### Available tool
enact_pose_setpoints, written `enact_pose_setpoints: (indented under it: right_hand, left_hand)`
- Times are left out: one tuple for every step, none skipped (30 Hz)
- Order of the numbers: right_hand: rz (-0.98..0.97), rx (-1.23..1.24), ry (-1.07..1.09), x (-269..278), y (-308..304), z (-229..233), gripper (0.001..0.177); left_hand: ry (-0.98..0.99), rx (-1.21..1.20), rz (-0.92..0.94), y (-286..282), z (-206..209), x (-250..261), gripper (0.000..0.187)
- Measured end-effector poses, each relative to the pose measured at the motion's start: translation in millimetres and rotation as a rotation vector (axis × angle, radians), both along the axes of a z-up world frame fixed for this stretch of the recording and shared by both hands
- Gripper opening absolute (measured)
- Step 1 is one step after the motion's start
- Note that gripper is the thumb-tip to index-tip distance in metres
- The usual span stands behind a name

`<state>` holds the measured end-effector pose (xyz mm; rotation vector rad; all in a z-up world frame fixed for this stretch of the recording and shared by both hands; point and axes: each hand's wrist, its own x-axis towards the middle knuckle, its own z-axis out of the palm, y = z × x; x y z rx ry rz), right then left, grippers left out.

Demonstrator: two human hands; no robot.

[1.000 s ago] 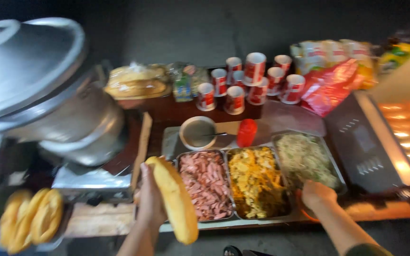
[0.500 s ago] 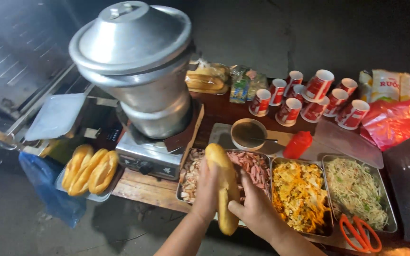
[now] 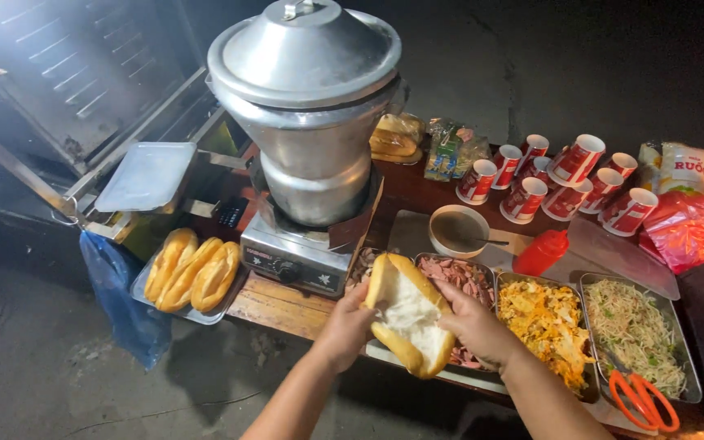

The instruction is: The person prepares baguette sandwiches at a street food stall. They slice the bread, spread sauce, and add fillings including sliced meat, scrambled eggs, and shredded vegetables using tongs and a squeeze bottle.

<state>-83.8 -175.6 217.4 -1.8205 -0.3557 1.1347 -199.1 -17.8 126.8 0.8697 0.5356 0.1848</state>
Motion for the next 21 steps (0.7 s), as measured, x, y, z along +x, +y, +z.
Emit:
enact_pose_setpoints:
  right_hand:
    - [0.07,-0.122,-0.122,-8,5,-1,0.08]
    - [0.138,-0.244,-0.245,-15,10,-1,0.079]
    - [0.137,-0.245,-0.247,-23,14,0,0.079]
    - [0.111,-0.199,-0.435,-32,18,-1,0.083]
    - [0.084,-0.151,-0.622,-40,22,-1,0.088]
    - [0.079,-0.152,-0.623,-37,26,-12,0.088]
    - [0.11,-0.211,-0.768,-35,30,-23,0.079]
    - [0.144,-0.265,-0.917,-30,36,-33,0.072]
    - [0.141,-0.263,-0.922,-27,37,-46,0.072]
    - [0.161,-0.199,-1.06,-27,39,-59,0.067]
    - [0.18,-0.131,-1.196,-27,40,-73,0.062]
    - [0.188,-0.127,-1.2,-32,38,-57,0.062]
    - [0.106,0.023,-0.923,-36,36,-42,0.065]
    - [0.021,0.163,-0.641,-41,33,-26,0.071]
    - [0.027,0.165,-0.643,-37,35,-23,0.071]
    - [0.003,0.26,-0.41,-35,36,-21,0.071]
    - [-0.021,0.35,-0.176,-31,37,-19,0.071]
    - [-0.019,0.351,-0.176,-26,41,-27,0.071]
    - [-0.007,0.371,-0.191,-21,44,-36,0.071]
    - [0.005,0.391,-0.207,-15,48,-44,0.071]
    - [0.006,0.392,-0.208,-25,54,-19,0.071]
  left_hand:
    - [0.028,0.224,0.008,-2,-16,3,0.064]
    - [0.055,0.447,0.016,-4,-32,8,0.064]
    - [0.053,0.447,0.015,-11,-4,2,0.064]
    - [0.152,0.682,-0.072,-19,24,-5,0.068]
    - [0.251,0.915,-0.161,-27,52,-12,0.074]
    - [0.248,0.916,-0.165,-27,43,-14,0.074]
    - [0.134,0.924,-0.112,-27,34,-15,0.075]
    - [0.018,0.932,-0.054,-25,26,-15,0.079]
    - [0.014,0.936,-0.053,-23,29,-11,0.079]
    - [0.093,0.949,0.043,-22,33,-10,0.069]
    - [0.172,0.961,0.138,-21,36,-10,0.063]
    - [0.174,0.96,0.147,-10,17,-8,0.063]
    - [0.144,0.72,0.197,1,-2,-7,0.051]
    - [0.11,0.48,0.242,11,-21,-4,0.042]
    - [0.109,0.479,0.247,14,-18,-9,0.042]
    - [0.045,0.164,0.261,17,-16,-14,0.041]
    - [-0.021,-0.151,0.27,20,-13,-19,0.04]
    - [-0.022,-0.15,0.271,19,-11,-20,0.04]
    - [-0.005,-0.125,0.266,19,-8,-20,0.04]
    - [0.011,-0.099,0.26,18,-5,-20,0.04]
    - [0.01,-0.099,0.261,13,10,-26,0.04]
